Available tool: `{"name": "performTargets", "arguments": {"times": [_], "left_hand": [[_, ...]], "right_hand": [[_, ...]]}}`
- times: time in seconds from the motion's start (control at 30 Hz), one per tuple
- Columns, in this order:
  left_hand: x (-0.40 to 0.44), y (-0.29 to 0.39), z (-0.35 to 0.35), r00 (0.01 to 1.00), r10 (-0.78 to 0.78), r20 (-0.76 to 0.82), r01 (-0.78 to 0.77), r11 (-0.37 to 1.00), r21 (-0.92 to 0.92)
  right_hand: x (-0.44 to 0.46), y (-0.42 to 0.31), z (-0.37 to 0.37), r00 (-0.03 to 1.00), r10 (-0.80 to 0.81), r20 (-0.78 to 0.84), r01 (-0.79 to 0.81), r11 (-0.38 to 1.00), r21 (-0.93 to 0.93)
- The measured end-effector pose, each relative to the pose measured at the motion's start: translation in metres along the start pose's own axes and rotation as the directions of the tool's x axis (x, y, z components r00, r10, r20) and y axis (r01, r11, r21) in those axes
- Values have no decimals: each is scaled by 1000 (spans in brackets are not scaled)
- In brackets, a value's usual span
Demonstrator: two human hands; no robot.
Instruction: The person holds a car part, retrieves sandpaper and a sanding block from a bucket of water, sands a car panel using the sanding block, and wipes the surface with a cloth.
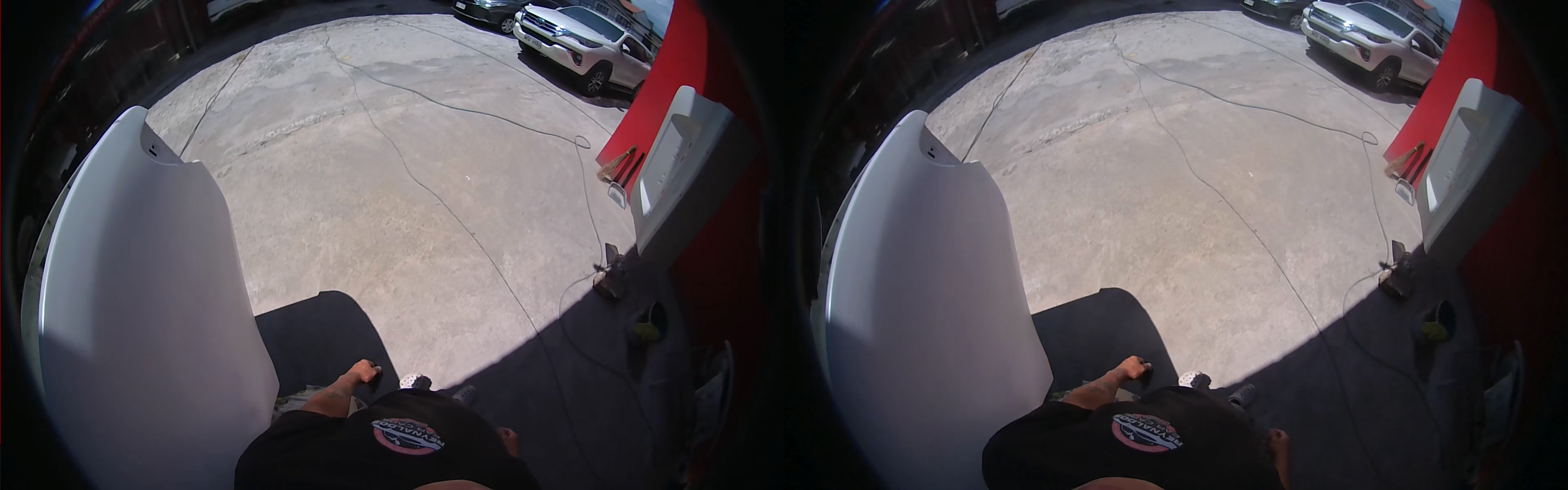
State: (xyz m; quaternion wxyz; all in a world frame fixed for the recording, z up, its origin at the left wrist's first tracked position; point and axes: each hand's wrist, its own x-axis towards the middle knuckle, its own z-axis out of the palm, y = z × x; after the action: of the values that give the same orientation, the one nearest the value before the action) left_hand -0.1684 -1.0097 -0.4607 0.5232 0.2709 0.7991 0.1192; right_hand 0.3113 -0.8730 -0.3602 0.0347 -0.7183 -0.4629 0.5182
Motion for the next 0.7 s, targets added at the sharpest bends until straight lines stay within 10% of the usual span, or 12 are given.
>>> {"name": "performTargets", "arguments": {"times": [0.7], "left_hand": [[-11, -3, -1, 1000, -27, -6, 27, 1000, 1]], "right_hand": [[8, 20, 6, 999, -7, 40, 9, 999, -34]]}}
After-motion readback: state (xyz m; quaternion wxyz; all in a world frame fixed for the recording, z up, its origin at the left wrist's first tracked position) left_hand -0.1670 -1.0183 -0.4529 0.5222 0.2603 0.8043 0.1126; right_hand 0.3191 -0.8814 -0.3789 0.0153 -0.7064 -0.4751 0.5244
